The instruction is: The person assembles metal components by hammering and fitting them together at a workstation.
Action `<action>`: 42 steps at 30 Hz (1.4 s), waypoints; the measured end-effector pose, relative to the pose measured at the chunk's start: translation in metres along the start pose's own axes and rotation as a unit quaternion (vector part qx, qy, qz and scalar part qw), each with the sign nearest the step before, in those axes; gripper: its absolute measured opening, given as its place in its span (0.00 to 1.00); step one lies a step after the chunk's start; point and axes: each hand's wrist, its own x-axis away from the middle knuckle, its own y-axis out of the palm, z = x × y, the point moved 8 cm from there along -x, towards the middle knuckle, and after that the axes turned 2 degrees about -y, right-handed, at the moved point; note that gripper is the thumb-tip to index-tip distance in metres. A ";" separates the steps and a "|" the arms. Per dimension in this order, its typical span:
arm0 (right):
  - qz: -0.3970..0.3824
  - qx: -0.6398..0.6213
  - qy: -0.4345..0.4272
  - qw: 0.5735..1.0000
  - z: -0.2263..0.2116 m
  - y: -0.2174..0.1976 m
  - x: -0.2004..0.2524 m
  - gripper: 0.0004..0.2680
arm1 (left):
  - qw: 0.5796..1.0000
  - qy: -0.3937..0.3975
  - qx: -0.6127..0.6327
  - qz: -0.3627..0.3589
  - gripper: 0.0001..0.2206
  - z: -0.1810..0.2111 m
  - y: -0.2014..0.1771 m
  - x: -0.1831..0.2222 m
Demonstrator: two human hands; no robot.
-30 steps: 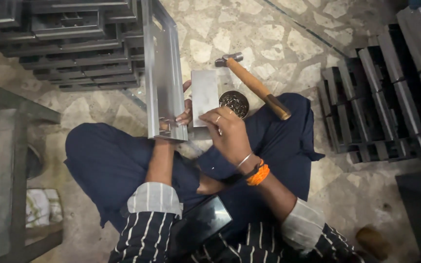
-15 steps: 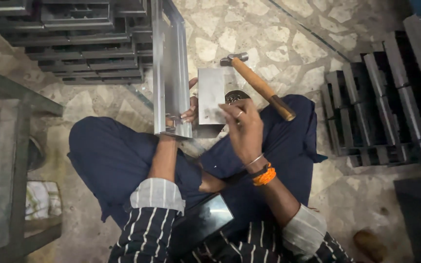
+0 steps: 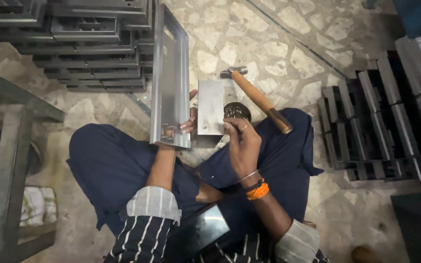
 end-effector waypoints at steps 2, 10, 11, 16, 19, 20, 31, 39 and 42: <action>0.004 0.010 0.007 1.000 0.003 -0.001 0.000 0.02 | 1.000 0.003 0.000 -0.006 0.41 0.000 -0.004 -0.001; -0.048 0.061 0.023 0.997 -0.010 0.003 -0.007 0.03 | 1.000 -0.006 0.022 0.006 0.40 0.000 -0.016 0.001; -0.049 0.060 -0.006 0.997 -0.014 0.004 -0.008 0.03 | 1.000 -0.003 0.023 0.006 0.40 0.002 -0.014 0.001; -0.058 0.080 -0.099 0.990 -0.021 0.011 -0.004 0.09 | 1.000 0.000 0.028 -0.012 0.41 0.000 -0.002 -0.001; -0.082 0.068 -0.085 0.991 -0.017 0.017 -0.003 0.11 | 1.000 0.008 0.023 -0.013 0.41 0.001 -0.007 0.002; -0.086 0.081 -0.078 0.990 -0.016 0.018 -0.003 0.11 | 1.000 0.005 0.019 -0.010 0.40 0.002 -0.011 0.002; -0.089 0.052 -0.010 0.995 -0.005 0.018 -0.006 0.13 | 0.999 -0.013 0.029 -0.018 0.37 0.000 -0.009 0.001; -0.099 0.038 -0.002 0.994 -0.005 0.012 -0.003 0.11 | 0.999 0.020 0.011 0.022 0.36 0.002 0.008 0.003; -0.050 0.044 -0.041 0.997 -0.016 -0.001 -0.003 0.08 | 0.999 0.024 -0.019 -0.013 0.34 0.007 -0.006 -0.004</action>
